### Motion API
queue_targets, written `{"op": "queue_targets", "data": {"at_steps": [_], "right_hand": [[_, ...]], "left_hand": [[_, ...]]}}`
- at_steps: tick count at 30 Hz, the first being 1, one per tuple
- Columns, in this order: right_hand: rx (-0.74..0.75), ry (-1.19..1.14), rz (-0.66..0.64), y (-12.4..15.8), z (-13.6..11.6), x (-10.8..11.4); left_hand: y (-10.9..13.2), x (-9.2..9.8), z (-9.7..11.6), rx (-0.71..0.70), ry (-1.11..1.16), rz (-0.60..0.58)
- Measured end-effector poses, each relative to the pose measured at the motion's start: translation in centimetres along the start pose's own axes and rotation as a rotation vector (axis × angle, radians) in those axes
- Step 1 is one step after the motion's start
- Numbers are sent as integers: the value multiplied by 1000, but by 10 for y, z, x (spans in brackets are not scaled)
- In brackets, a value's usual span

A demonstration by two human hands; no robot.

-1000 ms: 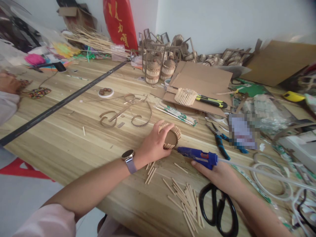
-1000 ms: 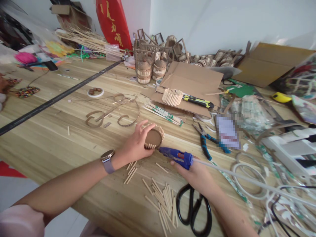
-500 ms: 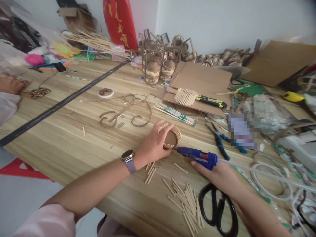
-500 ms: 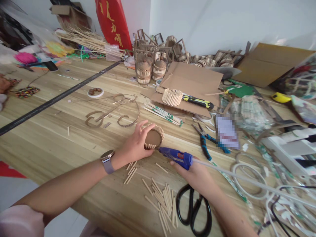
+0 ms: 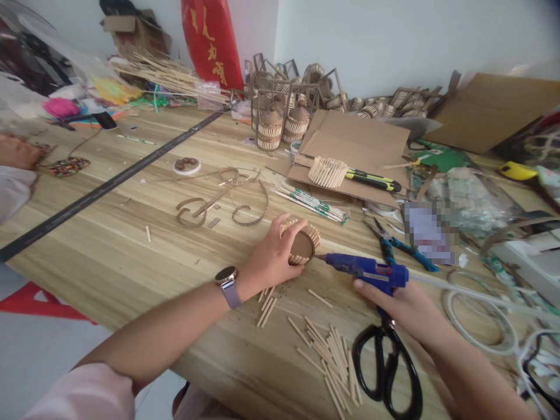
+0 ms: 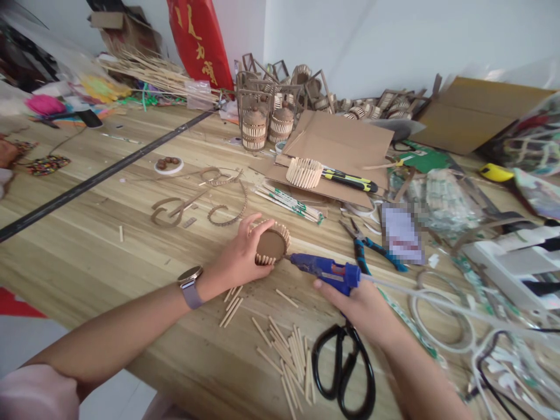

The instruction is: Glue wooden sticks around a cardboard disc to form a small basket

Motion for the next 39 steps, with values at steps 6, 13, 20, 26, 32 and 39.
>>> {"op": "queue_targets", "data": {"at_steps": [6,13,20,26,32,39], "right_hand": [[-277,-460,42,-9,20,30],[-383,-565,-45,-20,31,28],[62,347,298,-7,13,36],[519,539,75,31,-38,-38],[586,901,78,37,-67,-77],[572,942,88,31,-62,-80]], "left_hand": [[0,0,0,17,6,-4],[0,1,1,30,-7,-13],[0,-1,-1,36,-5,-13],[0,-3,-4,36,-7,2],[1,-2,-2,30,10,4],[1,-3,-4,31,19,-7]]}}
Point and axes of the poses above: each hand's wrist, its own y-axis away from the middle knuckle, its own x-axis out of the back of the hand, z = x × y, the point moved 4 cm from there along -y, towards the middle knuckle, and after that the axes turned 9 degrees about -x, right-handed, at the moved point
